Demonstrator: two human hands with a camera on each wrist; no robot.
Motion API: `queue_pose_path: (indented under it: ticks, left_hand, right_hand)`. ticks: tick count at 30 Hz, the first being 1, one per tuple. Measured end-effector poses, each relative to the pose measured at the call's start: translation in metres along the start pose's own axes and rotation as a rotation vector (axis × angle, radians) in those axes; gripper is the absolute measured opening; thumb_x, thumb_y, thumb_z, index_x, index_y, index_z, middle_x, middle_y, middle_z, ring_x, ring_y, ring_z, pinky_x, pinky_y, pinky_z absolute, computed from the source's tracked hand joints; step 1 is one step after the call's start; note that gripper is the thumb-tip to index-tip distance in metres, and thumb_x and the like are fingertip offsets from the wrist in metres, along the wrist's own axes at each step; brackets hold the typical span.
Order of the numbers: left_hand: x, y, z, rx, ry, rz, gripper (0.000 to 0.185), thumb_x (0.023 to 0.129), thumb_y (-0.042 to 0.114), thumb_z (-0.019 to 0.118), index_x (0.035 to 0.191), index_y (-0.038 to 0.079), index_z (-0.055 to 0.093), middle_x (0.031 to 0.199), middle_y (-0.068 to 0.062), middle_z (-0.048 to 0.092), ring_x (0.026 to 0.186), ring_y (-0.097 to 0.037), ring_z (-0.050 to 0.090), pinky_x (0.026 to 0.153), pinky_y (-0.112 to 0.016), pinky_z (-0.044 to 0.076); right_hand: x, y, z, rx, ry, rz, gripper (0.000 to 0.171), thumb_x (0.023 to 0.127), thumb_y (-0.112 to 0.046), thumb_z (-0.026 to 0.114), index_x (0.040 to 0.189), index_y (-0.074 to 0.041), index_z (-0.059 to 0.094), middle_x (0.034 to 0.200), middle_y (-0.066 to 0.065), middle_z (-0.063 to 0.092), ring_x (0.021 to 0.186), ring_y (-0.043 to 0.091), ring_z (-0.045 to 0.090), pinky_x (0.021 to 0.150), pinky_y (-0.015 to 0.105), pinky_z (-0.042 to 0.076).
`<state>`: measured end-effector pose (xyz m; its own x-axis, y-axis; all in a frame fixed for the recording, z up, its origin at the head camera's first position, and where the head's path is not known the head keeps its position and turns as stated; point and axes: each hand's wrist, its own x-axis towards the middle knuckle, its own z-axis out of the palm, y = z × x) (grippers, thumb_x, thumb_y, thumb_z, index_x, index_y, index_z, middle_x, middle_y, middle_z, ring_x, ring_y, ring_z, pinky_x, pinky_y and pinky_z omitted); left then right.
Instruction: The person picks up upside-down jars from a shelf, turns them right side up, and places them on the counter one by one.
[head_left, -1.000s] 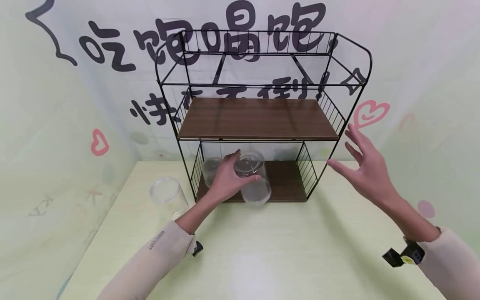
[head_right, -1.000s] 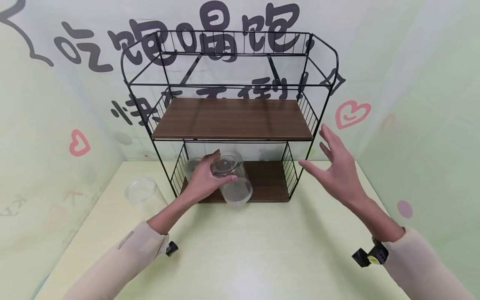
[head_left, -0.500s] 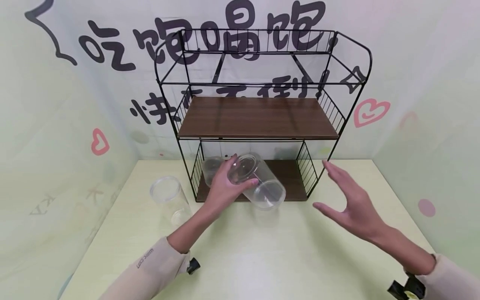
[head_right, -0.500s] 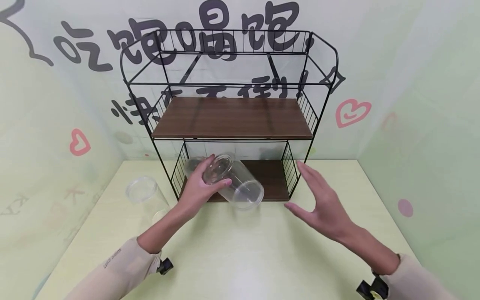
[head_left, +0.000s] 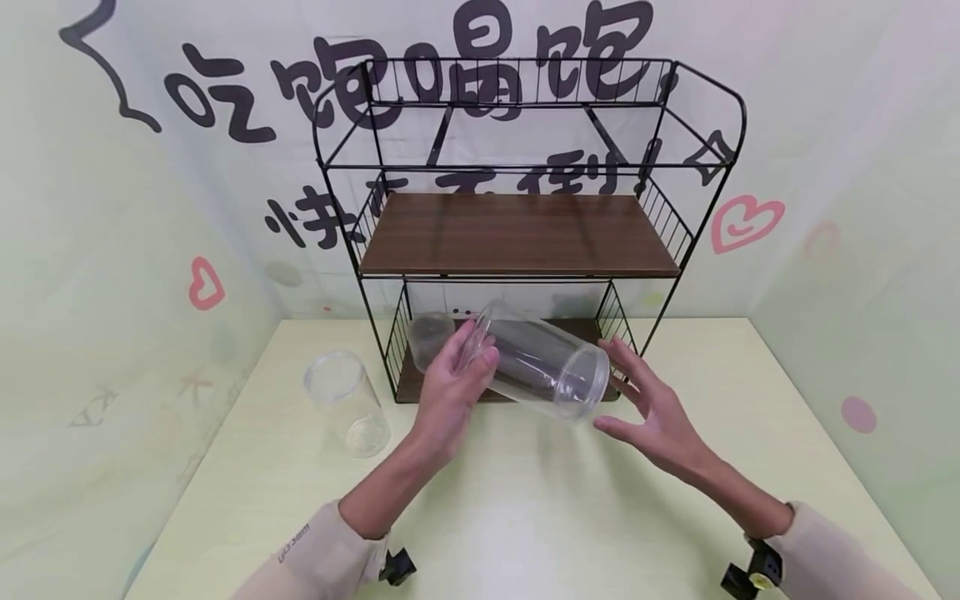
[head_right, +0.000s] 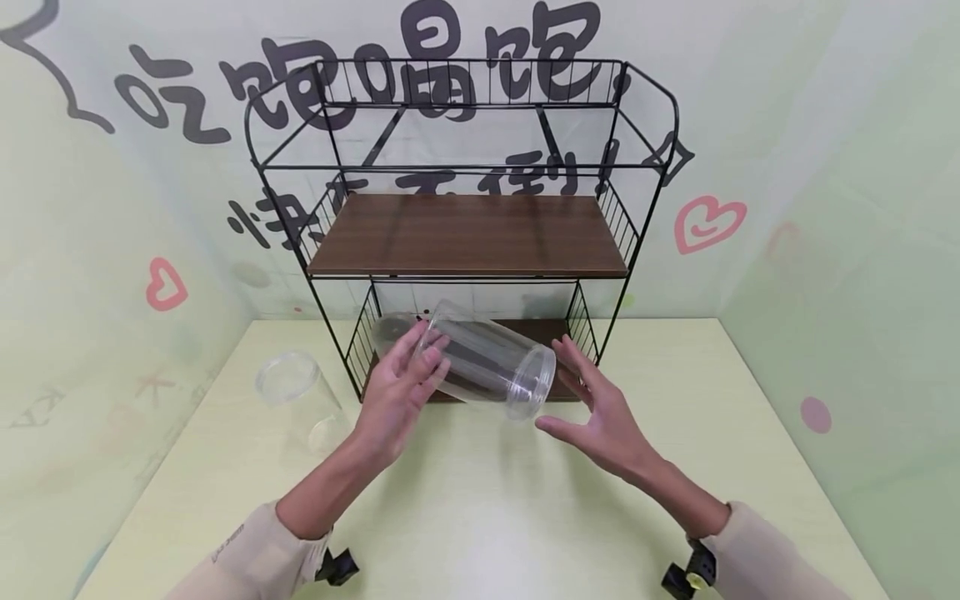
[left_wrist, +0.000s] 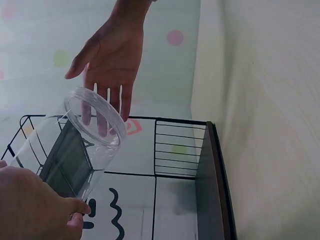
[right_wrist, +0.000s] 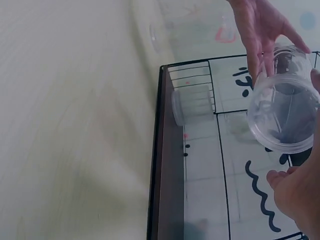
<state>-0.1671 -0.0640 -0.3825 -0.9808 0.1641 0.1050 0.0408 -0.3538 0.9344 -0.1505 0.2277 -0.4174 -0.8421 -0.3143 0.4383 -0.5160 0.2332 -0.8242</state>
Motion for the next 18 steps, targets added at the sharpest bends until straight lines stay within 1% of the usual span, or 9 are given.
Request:
queue_pose_path:
  ticks: [2, 3, 5, 7, 10, 14, 16, 18]
  left_hand:
    - [-0.002, -0.001, 0.002, -0.11, -0.01, 0.012, 0.082, 0.105, 0.017, 0.067, 0.168, 0.001, 0.017, 0.169, -0.022, 0.029, 0.156, -0.031, 0.035, 0.12, -0.032, 0.041]
    - [-0.002, -0.002, 0.003, -0.148, -0.007, 0.018, 0.082, 0.105, 0.016, 0.066, 0.168, 0.0, 0.016, 0.169, -0.023, 0.028, 0.156, -0.031, 0.035, 0.12, -0.032, 0.041]
    - [-0.004, -0.004, 0.005, -0.213, 0.004, 0.029, 0.081, 0.106, 0.015, 0.065, 0.167, -0.002, 0.015, 0.169, -0.023, 0.027, 0.156, -0.032, 0.034, 0.12, -0.031, 0.042]
    - [-0.005, -0.007, 0.007, -0.25, 0.012, 0.039, 0.082, 0.106, 0.016, 0.065, 0.167, -0.002, 0.014, 0.169, -0.022, 0.027, 0.156, -0.033, 0.033, 0.12, -0.033, 0.042]
    - [-0.006, -0.013, 0.009, -0.277, 0.014, 0.043, 0.082, 0.105, 0.018, 0.067, 0.167, -0.001, 0.016, 0.167, -0.021, 0.029, 0.156, -0.033, 0.034, 0.121, -0.034, 0.042]
    - [-0.009, -0.018, 0.01, -0.277, -0.007, 0.041, 0.083, 0.105, 0.022, 0.068, 0.167, -0.001, 0.017, 0.165, -0.021, 0.031, 0.157, -0.035, 0.032, 0.122, -0.036, 0.04]
    - [-0.009, -0.018, 0.009, -0.269, -0.021, 0.033, 0.08, 0.106, 0.021, 0.066, 0.166, -0.002, 0.018, 0.165, -0.022, 0.032, 0.157, -0.036, 0.031, 0.123, -0.038, 0.039]
    - [-0.011, -0.017, 0.009, -0.254, -0.031, 0.013, 0.078, 0.108, 0.019, 0.063, 0.167, -0.001, 0.017, 0.164, -0.022, 0.033, 0.157, -0.035, 0.031, 0.122, -0.037, 0.04]
  right_hand:
    - [0.002, 0.001, 0.005, 0.069, 0.015, 0.005, 0.11, 0.082, 0.01, 0.082, 0.17, -0.012, 0.02, 0.17, 0.025, 0.03, 0.149, 0.002, 0.041, 0.117, 0.02, 0.041]
    - [0.003, 0.002, 0.007, 0.102, 0.021, 0.005, 0.111, 0.082, 0.011, 0.082, 0.17, -0.011, 0.019, 0.17, 0.025, 0.028, 0.149, 0.004, 0.041, 0.117, 0.02, 0.04]
    - [0.005, 0.002, 0.012, 0.155, 0.035, 0.013, 0.111, 0.081, 0.01, 0.082, 0.17, -0.01, 0.019, 0.171, 0.024, 0.027, 0.149, 0.005, 0.041, 0.117, 0.02, 0.041]
    - [0.007, 0.003, 0.017, 0.203, 0.05, 0.013, 0.111, 0.081, 0.011, 0.082, 0.17, -0.009, 0.02, 0.17, 0.023, 0.029, 0.148, 0.006, 0.044, 0.116, 0.02, 0.042]
    - [0.009, 0.003, 0.023, 0.289, 0.071, -0.005, 0.108, 0.08, 0.017, 0.078, 0.169, -0.008, 0.022, 0.167, 0.021, 0.037, 0.145, 0.011, 0.048, 0.114, 0.022, 0.046]
    - [0.011, 0.004, 0.027, 0.388, 0.09, -0.035, 0.104, 0.079, 0.022, 0.074, 0.167, -0.005, 0.026, 0.16, 0.011, 0.047, 0.14, 0.016, 0.055, 0.111, 0.026, 0.05]
    - [0.012, 0.004, 0.027, 0.414, 0.1, -0.045, 0.101, 0.078, 0.024, 0.072, 0.166, -0.003, 0.028, 0.156, 0.008, 0.052, 0.137, 0.018, 0.058, 0.109, 0.028, 0.052]
    - [0.012, 0.003, 0.025, 0.424, 0.108, -0.052, 0.099, 0.078, 0.025, 0.07, 0.164, -0.001, 0.03, 0.151, 0.008, 0.056, 0.133, 0.02, 0.062, 0.107, 0.029, 0.054]
